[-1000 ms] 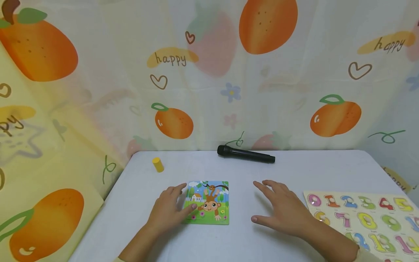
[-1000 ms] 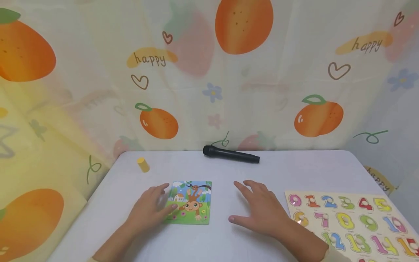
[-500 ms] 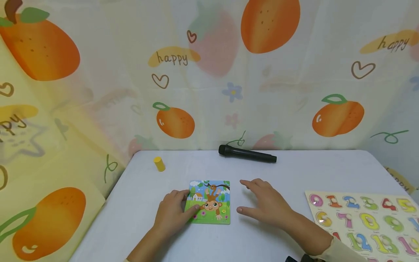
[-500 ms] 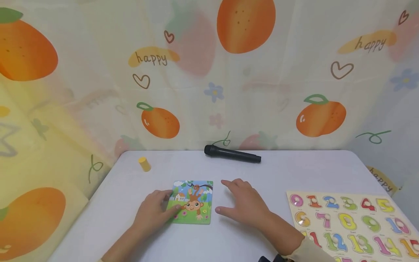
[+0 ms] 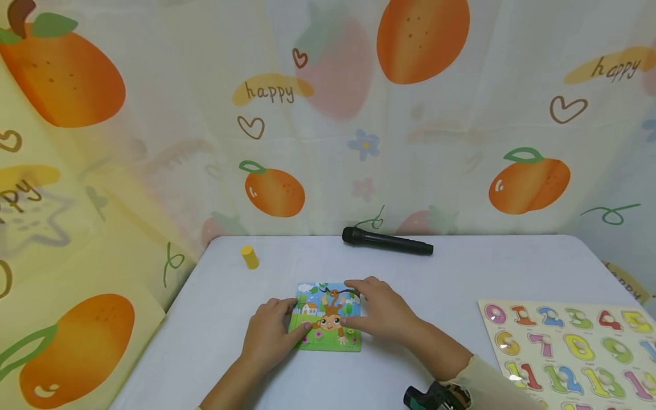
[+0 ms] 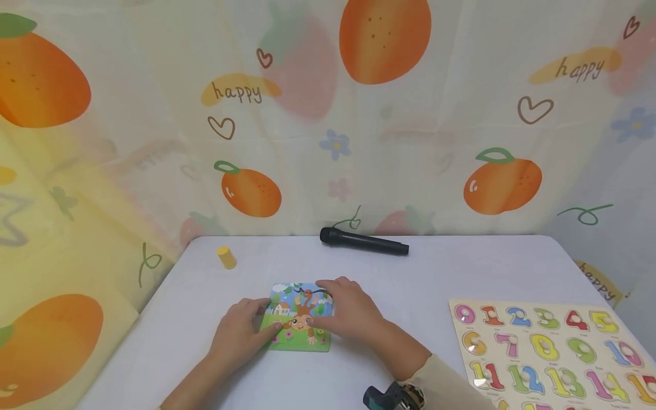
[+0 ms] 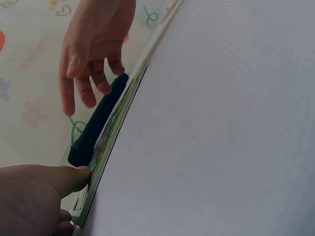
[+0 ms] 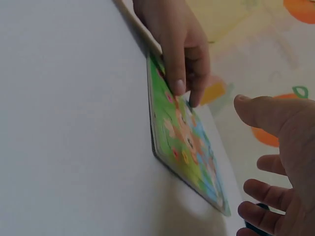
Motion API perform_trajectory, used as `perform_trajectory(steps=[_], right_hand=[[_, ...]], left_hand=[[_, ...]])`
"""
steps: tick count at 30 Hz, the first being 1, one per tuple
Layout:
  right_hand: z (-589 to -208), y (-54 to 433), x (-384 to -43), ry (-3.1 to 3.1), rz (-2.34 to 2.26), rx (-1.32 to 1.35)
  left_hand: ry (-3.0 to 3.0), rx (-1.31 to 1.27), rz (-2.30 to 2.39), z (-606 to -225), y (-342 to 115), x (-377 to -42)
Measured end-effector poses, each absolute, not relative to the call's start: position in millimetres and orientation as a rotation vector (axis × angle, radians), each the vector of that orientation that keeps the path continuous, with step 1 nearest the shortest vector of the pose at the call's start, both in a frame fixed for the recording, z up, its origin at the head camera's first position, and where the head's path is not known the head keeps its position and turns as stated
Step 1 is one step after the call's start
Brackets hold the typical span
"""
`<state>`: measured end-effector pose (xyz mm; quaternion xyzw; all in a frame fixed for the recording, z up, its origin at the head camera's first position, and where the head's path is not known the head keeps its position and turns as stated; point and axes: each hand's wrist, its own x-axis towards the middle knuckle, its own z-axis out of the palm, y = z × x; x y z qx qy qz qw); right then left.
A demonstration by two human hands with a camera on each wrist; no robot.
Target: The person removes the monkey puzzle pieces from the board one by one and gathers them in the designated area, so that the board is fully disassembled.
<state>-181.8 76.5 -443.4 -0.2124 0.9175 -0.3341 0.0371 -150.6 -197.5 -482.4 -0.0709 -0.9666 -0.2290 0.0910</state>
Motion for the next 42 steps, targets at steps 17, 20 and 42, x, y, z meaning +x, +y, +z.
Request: perform_trajectory(steps=[17,20,42], right_hand=[[-453.0,27.6,-203.2,2.744,-1.151,-0.73],[-454.3,20.7,-207.3,2.741,-1.156,-0.714],[-469.9,-8.9,-223.8,2.868,-0.925,-0.682]], left_hand=[[-2.831,-0.245,-0.672,-485.6,-202.8,-151.4],[-2.822,-0.252,-0.68,-484.9,-202.9,-150.2],[-2.847,-0.227,-0.68,-489.2,-202.5,-154.3]])
